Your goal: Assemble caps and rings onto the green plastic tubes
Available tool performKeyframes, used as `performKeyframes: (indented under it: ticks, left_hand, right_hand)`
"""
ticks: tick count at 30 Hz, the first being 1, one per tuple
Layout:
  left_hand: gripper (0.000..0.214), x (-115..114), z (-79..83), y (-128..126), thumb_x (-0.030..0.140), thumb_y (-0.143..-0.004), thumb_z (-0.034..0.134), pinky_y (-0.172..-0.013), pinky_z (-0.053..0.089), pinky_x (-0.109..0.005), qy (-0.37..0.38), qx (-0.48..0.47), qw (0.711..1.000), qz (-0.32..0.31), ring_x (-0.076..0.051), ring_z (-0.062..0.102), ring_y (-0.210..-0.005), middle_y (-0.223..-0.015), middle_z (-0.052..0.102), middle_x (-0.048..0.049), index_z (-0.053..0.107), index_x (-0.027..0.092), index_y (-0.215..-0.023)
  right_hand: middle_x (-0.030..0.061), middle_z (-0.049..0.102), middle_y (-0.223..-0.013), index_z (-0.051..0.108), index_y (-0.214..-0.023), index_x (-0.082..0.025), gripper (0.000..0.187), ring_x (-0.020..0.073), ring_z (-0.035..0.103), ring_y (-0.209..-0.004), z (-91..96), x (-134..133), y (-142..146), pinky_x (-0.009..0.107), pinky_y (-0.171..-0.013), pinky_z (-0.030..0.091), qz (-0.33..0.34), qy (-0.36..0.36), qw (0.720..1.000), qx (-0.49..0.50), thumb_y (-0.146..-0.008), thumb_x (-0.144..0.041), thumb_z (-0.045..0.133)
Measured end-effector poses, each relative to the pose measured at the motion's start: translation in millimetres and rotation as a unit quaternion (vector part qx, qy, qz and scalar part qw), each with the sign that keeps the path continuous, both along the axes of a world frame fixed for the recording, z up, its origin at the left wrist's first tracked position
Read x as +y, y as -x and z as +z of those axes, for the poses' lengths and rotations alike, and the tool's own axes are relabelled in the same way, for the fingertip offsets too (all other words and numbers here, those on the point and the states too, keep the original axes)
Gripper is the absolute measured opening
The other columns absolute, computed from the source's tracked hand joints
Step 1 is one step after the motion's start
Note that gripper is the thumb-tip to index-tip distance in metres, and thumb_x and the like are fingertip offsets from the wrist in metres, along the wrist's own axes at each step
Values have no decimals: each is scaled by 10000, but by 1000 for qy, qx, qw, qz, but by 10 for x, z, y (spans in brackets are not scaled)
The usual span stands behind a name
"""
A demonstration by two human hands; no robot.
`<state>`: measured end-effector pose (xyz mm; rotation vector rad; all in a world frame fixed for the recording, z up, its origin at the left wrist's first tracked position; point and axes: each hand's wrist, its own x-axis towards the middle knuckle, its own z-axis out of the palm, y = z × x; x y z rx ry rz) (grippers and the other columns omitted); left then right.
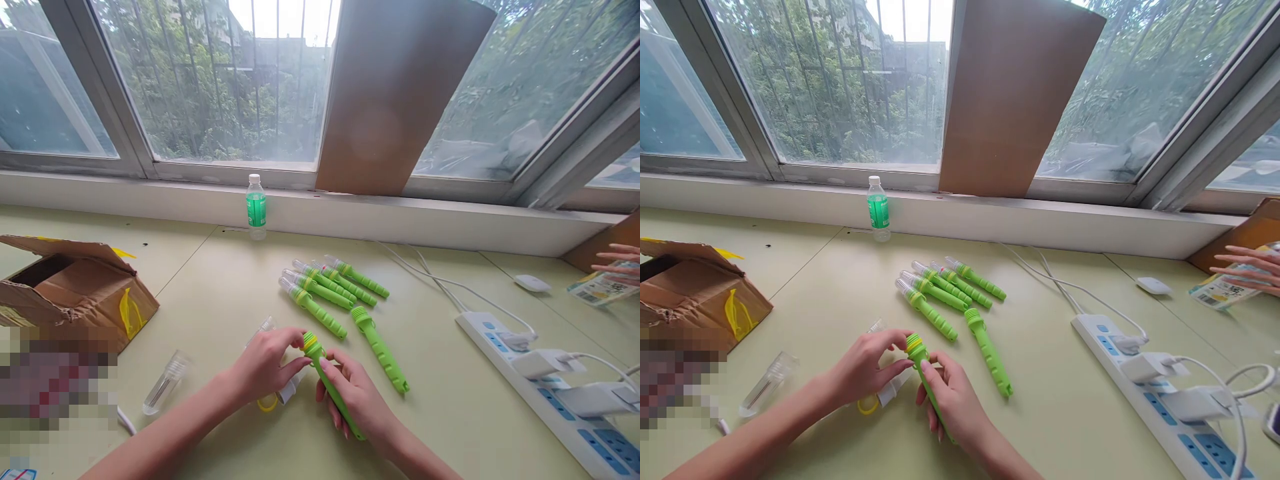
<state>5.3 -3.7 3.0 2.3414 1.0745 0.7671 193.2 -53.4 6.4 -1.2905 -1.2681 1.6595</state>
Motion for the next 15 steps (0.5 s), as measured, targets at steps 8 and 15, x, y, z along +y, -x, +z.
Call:
performKeyframes:
  ticks: [8, 15]
  left_hand:
    - [248, 6, 2, 2, 253, -824, 646, -717, 525, -279, -7, -2, 1000, 1, -173, 669, -800, -915, 701, -7, 573, 220, -1059]
    - [259, 2, 4, 3, 263, -829, 639, -710, 524, -283, -8, -2, 1000, 1, -174, 667, -793, -912, 699, -11, 567, 219, -1074]
  right_hand:
    - [-24, 608, -655, 497, -966, -173, 341, 40, 442, -321, 3, 0, 0, 118, -256, 310, -1, -4, 1000, 1, -914, -506, 443]
    - [-25, 606, -655, 496, -978, -177, 345, 43, 442, -326, 18, -7, 1, 118, -256, 307, 5, 1, 1000, -2, -906, -512, 452]
